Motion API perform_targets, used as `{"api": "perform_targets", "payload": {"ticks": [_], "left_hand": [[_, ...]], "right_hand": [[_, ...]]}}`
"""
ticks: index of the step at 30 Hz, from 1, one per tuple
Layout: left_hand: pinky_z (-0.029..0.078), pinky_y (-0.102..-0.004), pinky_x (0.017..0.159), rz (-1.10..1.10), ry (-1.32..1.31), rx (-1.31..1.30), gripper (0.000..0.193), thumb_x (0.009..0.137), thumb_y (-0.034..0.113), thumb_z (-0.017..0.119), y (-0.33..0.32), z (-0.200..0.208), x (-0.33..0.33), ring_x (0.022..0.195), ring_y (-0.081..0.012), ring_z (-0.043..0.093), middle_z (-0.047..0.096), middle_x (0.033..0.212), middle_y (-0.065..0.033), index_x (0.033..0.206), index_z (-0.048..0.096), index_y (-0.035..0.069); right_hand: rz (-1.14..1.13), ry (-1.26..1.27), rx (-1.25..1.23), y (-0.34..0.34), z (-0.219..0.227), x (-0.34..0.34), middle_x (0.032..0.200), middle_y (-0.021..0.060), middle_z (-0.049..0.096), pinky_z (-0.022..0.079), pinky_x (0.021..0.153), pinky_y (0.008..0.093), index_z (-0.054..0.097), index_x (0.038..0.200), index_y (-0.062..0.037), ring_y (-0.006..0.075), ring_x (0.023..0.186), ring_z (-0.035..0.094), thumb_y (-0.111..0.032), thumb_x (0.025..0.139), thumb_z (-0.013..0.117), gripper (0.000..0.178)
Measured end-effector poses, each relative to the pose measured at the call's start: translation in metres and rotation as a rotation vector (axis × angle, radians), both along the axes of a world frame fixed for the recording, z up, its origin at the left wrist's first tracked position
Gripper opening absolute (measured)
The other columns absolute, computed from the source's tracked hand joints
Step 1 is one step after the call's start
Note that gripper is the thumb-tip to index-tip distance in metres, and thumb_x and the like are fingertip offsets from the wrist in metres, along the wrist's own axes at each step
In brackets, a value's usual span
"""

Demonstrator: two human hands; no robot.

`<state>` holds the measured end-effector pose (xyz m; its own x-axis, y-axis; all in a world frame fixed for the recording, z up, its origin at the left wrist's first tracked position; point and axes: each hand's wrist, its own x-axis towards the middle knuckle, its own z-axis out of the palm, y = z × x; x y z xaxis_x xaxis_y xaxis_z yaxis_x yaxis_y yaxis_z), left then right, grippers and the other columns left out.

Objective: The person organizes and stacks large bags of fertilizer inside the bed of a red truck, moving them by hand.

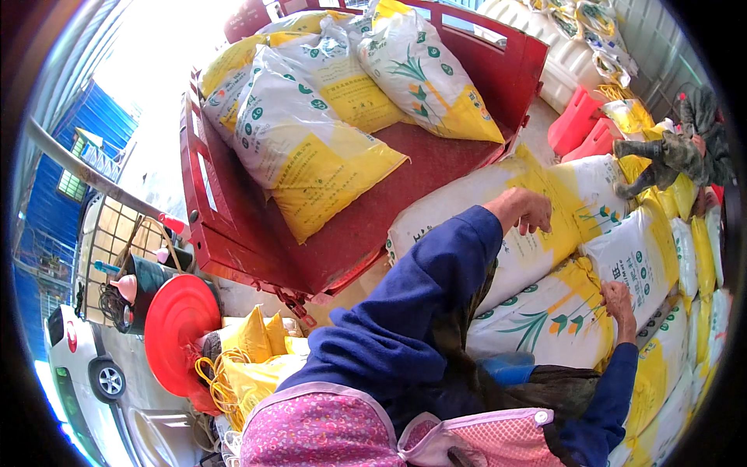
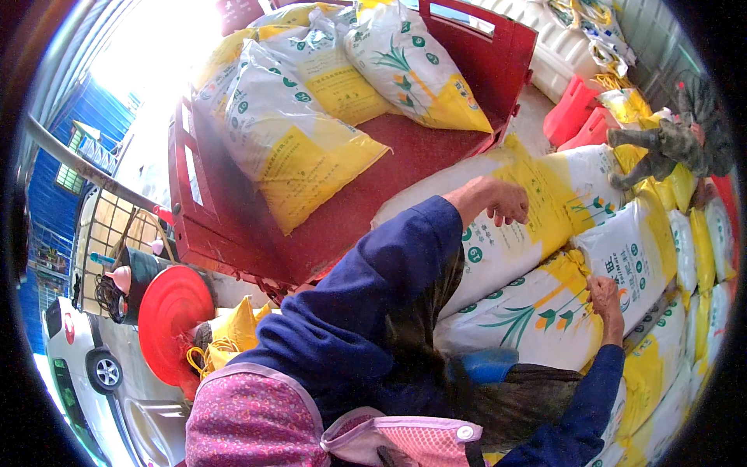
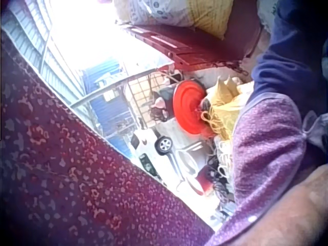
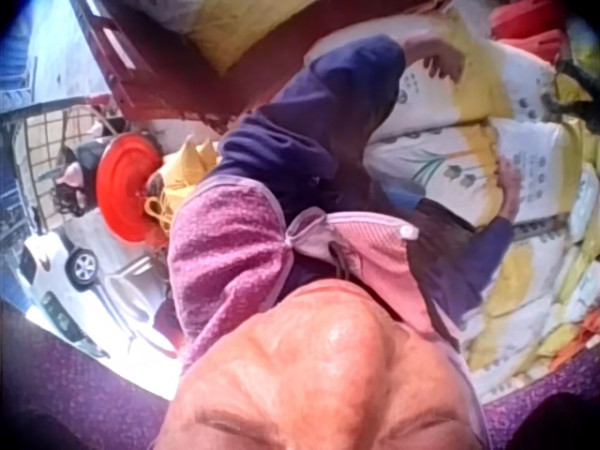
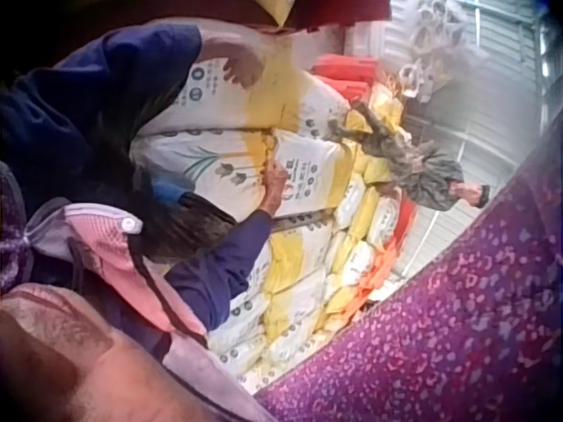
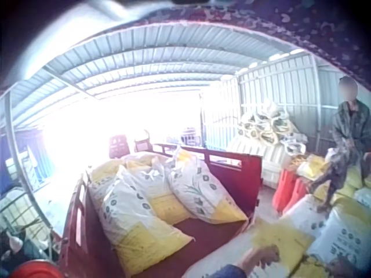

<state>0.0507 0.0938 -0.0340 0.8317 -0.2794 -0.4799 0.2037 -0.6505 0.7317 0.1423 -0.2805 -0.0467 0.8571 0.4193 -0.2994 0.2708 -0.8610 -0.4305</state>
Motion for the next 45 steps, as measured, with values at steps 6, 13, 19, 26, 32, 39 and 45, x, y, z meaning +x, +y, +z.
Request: {"api": "perform_targets", "payload": {"ticks": [6,13,19,26,32,39,45], "left_hand": [[0.052,-0.0354,0.066,-0.007,-0.017,-0.008,0.034,0.086,0.034,0.055,-0.001,0.005,-0.005,0.075,-0.0186,0.066,0.066,0.090,-0.0057,0.103,0.063,0.006],[0.053,-0.0366,0.059,-0.050,-0.017,-0.012,0.035,0.084,0.041,0.061,-0.009,-0.024,0.025,0.067,-0.0203,0.066,0.069,0.088,-0.0073,0.100,0.065,0.010],[0.052,-0.0323,0.054,-0.173,-0.113,-0.131,0.032,0.088,0.033,0.055,-0.014,-0.043,0.036,0.065,-0.0199,0.065,0.066,0.085,-0.0088,0.097,0.062,0.003],[0.052,-0.0279,0.060,-0.053,-0.004,-0.087,0.043,0.091,0.029,0.056,0.000,-0.010,0.018,0.071,-0.0164,0.066,0.066,0.092,-0.0123,0.123,0.053,0.000],[0.050,-0.0277,0.060,0.000,0.015,-0.067,0.038,0.091,0.027,0.054,-0.009,-0.003,0.013,0.066,-0.0150,0.064,0.066,0.092,-0.0105,0.117,0.057,0.000],[0.050,-0.0271,0.060,0.013,0.058,-0.076,0.041,0.091,0.028,0.055,-0.010,-0.008,0.015,0.068,-0.0153,0.064,0.066,0.095,-0.0129,0.121,0.055,0.000],[0.052,-0.0276,0.060,-0.013,0.035,-0.058,0.043,0.090,0.029,0.055,-0.010,-0.006,0.018,0.070,-0.0162,0.066,0.067,0.095,-0.0133,0.121,0.055,0.000]], "right_hand": [[-0.023,0.005,0.012,-0.004,-0.001,-0.003,0.055,0.0104,0.058,0.044,0.039,0.0294,0.060,0.073,0.0038,0.0166,0.042,0.053,-0.036,0.092,0.050,0.045],[0.056,-0.073,-0.042,-0.017,-0.002,0.005,0.058,0.0089,0.059,0.044,0.042,0.0302,0.063,0.073,0.0021,0.0162,0.044,0.054,-0.037,0.090,0.051,0.044],[0.100,-0.389,-0.242,-0.038,-0.025,0.021,0.065,0.0195,0.060,0.038,0.056,0.0467,0.062,0.068,-0.0027,0.0338,0.060,0.057,-0.059,0.083,0.051,0.060],[-0.046,-0.280,-0.094,-0.004,0.016,0.004,0.086,0.0200,0.067,0.051,0.078,0.0418,0.072,0.087,-0.0108,0.0351,0.085,0.066,-0.059,0.085,0.049,0.053],[-0.031,-0.172,-0.135,-0.003,0.025,-0.001,0.087,0.0197,0.068,0.049,0.083,0.0425,0.071,0.091,-0.0123,0.0347,0.083,0.066,-0.058,0.088,0.042,0.054],[-0.025,-0.166,-0.041,-0.010,0.026,-0.007,0.069,0.0125,0.066,0.050,0.077,0.0395,0.064,0.075,-0.0017,0.0301,0.074,0.066,-0.051,0.091,0.039,0.058],[0.194,-0.374,-0.116,-0.017,0.012,0.002,0.070,0.0105,0.067,0.051,0.073,0.0376,0.066,0.087,-0.0071,0.0279,0.073,0.067,-0.051,0.094,0.035,0.054]]}}
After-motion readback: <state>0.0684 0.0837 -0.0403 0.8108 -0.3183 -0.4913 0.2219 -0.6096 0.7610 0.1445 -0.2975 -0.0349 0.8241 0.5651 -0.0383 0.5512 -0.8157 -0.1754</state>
